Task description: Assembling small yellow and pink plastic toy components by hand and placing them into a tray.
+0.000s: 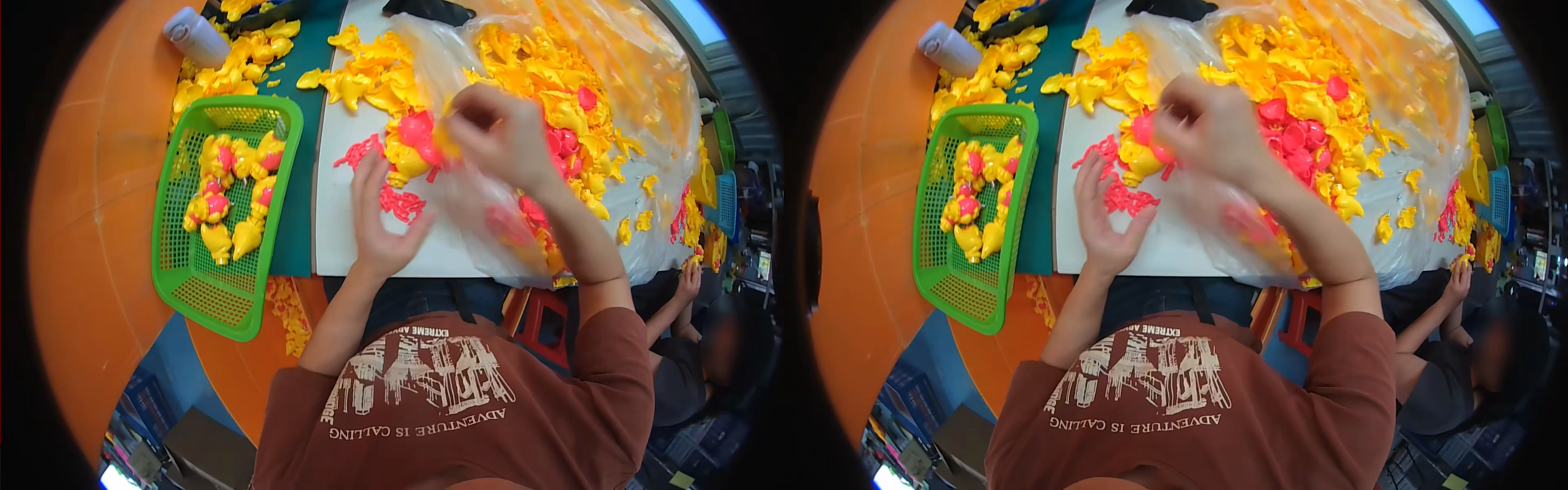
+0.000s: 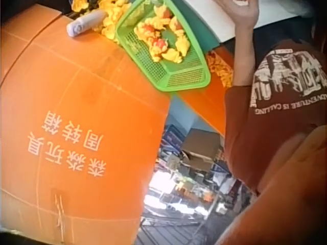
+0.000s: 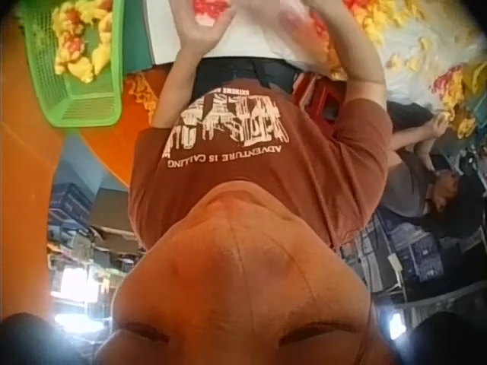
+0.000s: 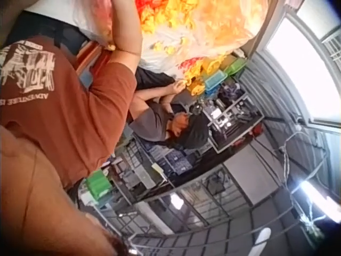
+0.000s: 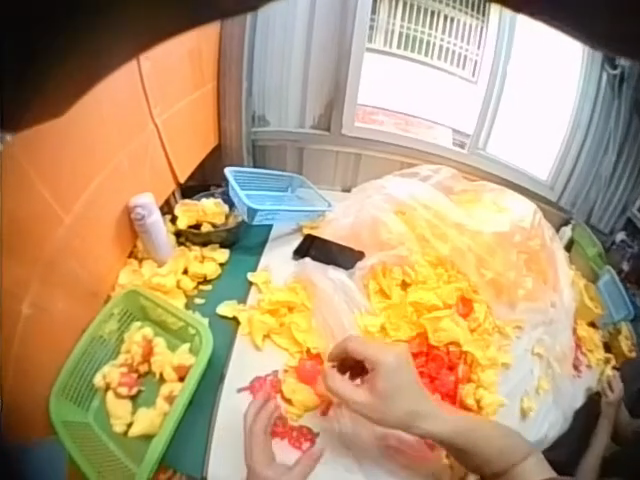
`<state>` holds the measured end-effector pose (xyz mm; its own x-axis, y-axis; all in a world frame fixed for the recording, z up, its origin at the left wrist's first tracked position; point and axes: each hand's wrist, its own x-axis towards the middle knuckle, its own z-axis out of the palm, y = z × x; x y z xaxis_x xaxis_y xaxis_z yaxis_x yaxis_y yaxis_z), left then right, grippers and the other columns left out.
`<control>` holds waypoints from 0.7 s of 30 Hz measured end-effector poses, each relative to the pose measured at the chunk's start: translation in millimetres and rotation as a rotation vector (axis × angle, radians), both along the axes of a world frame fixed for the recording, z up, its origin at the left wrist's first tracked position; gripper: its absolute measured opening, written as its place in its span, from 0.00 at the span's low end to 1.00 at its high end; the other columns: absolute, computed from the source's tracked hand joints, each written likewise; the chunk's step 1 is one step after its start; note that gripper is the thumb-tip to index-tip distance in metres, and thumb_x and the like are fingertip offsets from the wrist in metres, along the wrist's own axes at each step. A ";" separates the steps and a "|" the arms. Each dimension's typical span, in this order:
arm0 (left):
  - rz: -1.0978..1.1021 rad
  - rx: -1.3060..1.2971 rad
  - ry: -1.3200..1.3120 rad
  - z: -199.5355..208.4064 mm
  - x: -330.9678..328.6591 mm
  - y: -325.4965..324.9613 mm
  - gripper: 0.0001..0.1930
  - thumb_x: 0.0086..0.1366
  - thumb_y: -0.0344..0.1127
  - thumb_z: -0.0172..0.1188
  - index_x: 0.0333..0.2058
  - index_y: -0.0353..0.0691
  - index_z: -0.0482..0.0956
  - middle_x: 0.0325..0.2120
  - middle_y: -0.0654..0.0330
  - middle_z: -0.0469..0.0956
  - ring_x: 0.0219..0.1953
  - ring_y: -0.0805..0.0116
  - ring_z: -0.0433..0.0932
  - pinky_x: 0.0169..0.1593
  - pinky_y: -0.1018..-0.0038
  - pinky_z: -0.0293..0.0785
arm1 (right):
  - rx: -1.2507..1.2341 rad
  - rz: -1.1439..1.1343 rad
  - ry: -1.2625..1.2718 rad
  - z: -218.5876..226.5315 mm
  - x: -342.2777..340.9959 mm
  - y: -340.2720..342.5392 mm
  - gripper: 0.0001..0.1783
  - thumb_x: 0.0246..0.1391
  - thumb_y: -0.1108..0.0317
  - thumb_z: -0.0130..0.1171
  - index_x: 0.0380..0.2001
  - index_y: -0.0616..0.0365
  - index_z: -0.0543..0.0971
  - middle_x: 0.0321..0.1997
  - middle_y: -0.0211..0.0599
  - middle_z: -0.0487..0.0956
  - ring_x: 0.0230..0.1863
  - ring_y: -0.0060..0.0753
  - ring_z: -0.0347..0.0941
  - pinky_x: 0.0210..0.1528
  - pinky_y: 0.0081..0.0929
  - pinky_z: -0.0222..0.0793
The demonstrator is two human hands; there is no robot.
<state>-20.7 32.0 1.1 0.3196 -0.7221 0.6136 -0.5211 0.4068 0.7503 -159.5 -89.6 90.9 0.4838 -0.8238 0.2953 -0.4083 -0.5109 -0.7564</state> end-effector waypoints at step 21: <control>-0.299 0.624 1.165 -12.0 18.8 15.0 0.11 0.65 0.29 0.49 0.45 0.35 0.67 0.29 0.57 0.76 0.19 0.73 0.75 0.19 0.81 0.70 | -0.350 0.357 0.515 -96.6 -4.5 8.8 0.08 0.40 0.68 0.63 0.27 0.57 0.79 0.32 0.36 0.73 0.39 0.39 0.69 0.43 0.32 0.66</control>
